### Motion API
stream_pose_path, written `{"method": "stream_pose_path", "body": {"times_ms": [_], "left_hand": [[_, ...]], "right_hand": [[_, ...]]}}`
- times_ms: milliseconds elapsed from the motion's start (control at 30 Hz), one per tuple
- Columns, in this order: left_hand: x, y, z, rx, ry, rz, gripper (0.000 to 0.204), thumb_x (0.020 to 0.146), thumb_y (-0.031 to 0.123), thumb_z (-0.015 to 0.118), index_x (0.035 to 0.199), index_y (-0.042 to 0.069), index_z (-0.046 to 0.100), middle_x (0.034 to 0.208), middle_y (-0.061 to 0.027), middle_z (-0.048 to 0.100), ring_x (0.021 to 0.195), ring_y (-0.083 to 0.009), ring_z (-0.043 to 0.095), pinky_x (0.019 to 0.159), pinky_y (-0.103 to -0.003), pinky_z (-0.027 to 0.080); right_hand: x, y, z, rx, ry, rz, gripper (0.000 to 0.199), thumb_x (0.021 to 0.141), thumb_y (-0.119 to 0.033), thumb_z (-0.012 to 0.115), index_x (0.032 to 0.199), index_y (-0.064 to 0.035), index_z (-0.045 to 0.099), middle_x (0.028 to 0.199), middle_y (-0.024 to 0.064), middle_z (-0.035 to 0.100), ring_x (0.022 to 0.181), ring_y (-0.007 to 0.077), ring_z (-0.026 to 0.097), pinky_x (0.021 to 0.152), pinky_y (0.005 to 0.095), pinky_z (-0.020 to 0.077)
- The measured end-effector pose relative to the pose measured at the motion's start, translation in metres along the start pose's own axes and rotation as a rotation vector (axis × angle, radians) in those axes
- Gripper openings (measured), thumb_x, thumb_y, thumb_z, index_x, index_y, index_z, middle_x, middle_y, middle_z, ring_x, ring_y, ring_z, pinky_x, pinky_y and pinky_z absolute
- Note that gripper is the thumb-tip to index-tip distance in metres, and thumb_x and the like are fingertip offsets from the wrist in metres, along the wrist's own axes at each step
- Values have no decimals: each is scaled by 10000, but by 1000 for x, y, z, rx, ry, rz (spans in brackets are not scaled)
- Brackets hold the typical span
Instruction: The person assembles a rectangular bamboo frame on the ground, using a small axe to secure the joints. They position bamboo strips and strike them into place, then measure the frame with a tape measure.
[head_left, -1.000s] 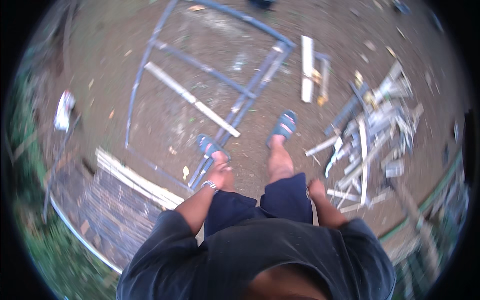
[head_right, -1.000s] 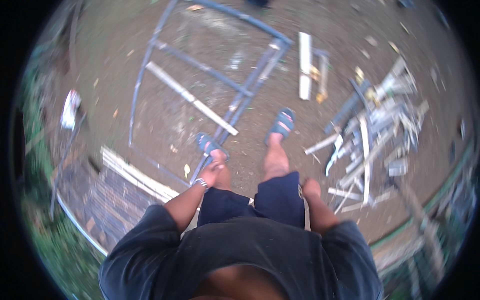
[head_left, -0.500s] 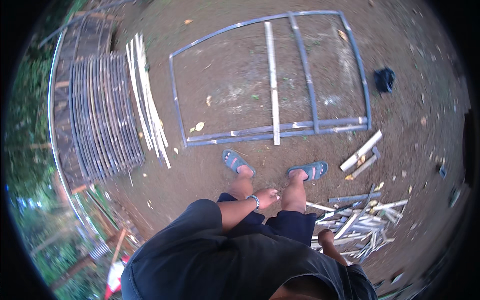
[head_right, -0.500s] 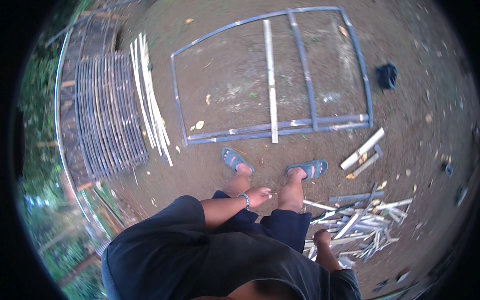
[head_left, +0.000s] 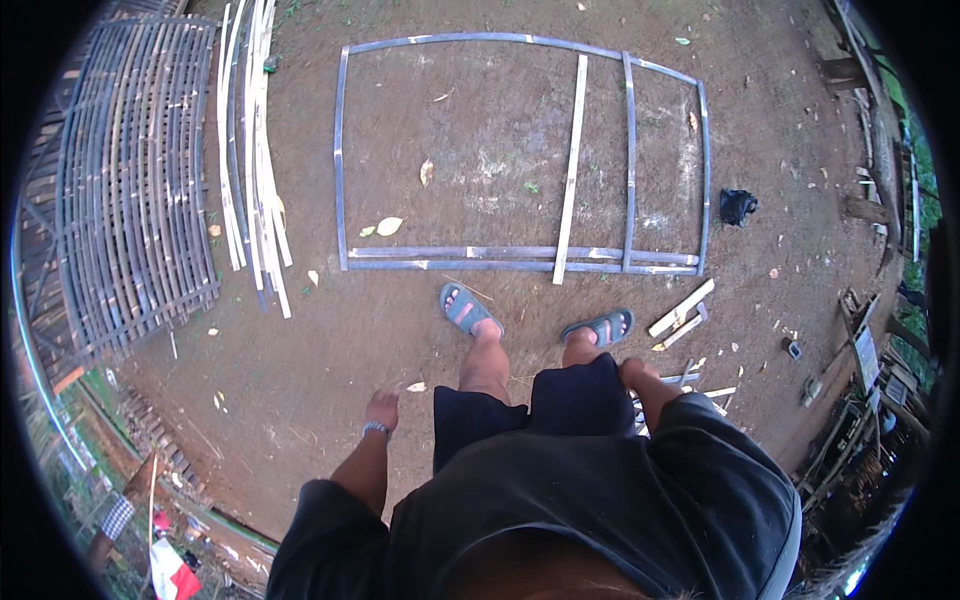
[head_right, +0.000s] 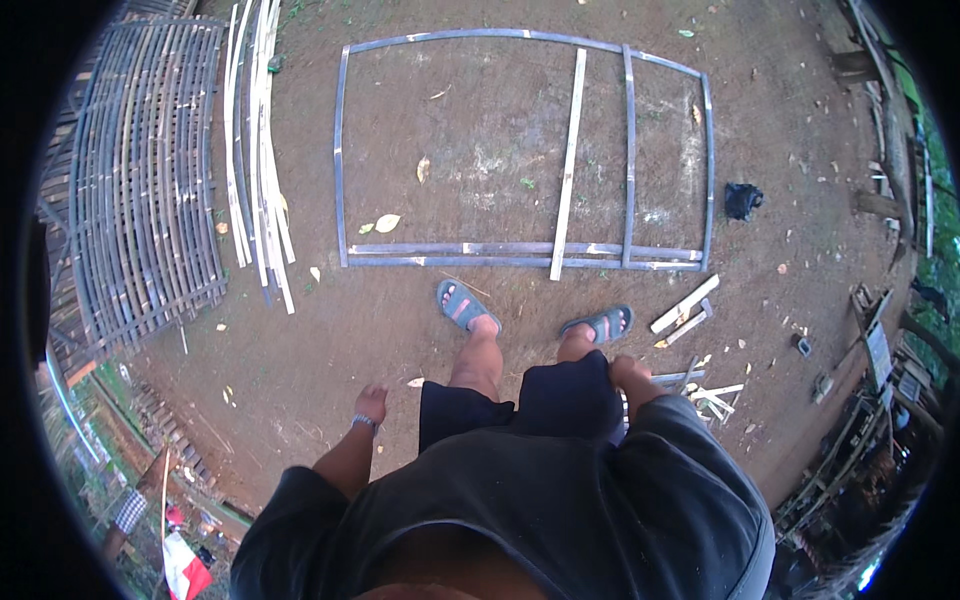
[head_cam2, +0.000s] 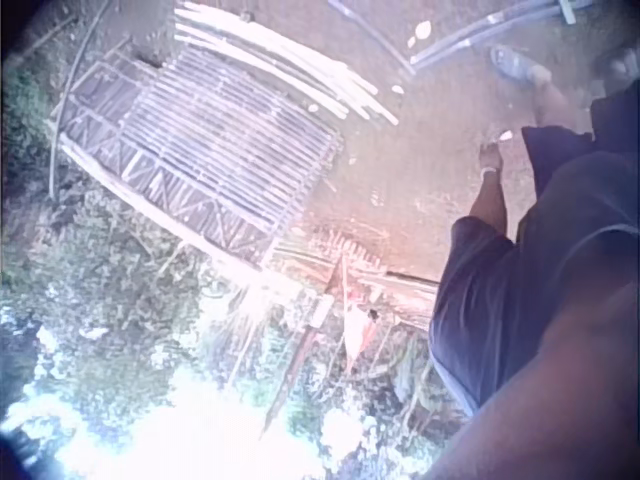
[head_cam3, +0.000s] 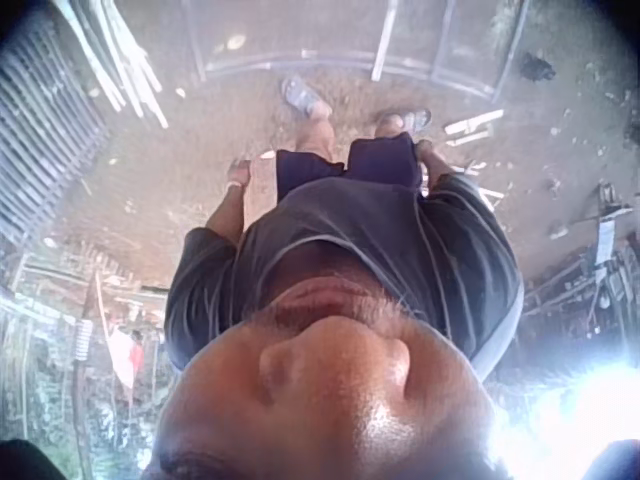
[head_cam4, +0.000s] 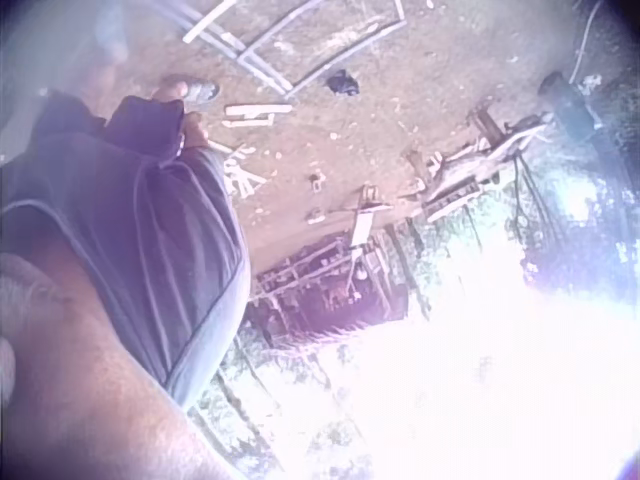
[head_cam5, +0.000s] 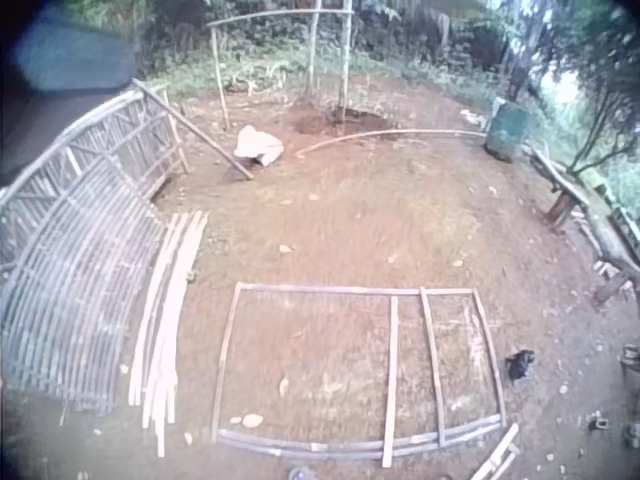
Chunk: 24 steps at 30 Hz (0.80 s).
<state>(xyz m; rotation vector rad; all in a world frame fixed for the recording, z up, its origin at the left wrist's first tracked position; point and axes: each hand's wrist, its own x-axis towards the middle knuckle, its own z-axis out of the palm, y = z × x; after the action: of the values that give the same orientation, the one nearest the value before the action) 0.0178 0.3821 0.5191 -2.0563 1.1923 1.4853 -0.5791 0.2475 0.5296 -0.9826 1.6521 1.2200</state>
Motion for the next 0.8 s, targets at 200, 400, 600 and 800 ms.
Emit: {"method": "stream_pose_path", "body": {"times_ms": [200, 400, 600, 800], "left_hand": [[-30, -97, 11, 118, -83, -212, 325, 954, 264, 522, 1149, 134, 745, 1287, -118, 698, 1225, -335, 634, 1056, -434, 496], [8, 38, -109, 366, -302, -176, 540, 964, 541, 566, 1003, 46, 777, 1110, -208, 732, 1123, -374, 675, 971, -482, 527], [160, -8, -264, 259, -31, 170, 322, 970, 331, 528, 1008, 79, 724, 1037, -186, 737, 1022, -383, 687, 919, -506, 534], [253, 56, -464, -245, 247, -283, 536, 987, 505, 577, 1247, 50, 689, 1209, -250, 699, 1146, -392, 664, 982, -443, 513]], "right_hand": [[19, -95, -102, -159, 444, -451, 311, 945, -175, 524, 1104, -8, 733, 1235, 204, 689, 1136, 360, 678, 942, 473, 566], [80, -107, -74, -362, 317, -491, 257, 929, -163, 524, 1022, -84, 749, 1099, 163, 722, 1118, 358, 672, 899, 478, 571], [155, -221, -127, -408, -37, -503, 343, 984, -416, 559, 1124, -192, 778, 1299, 103, 690, 1256, 331, 620, 1038, 472, 499], [85, -398, -363, 764, 206, -510, 337, 991, -346, 593, 1054, -21, 659, 933, 168, 726, 846, 328, 701, 781, 426, 535]]}}
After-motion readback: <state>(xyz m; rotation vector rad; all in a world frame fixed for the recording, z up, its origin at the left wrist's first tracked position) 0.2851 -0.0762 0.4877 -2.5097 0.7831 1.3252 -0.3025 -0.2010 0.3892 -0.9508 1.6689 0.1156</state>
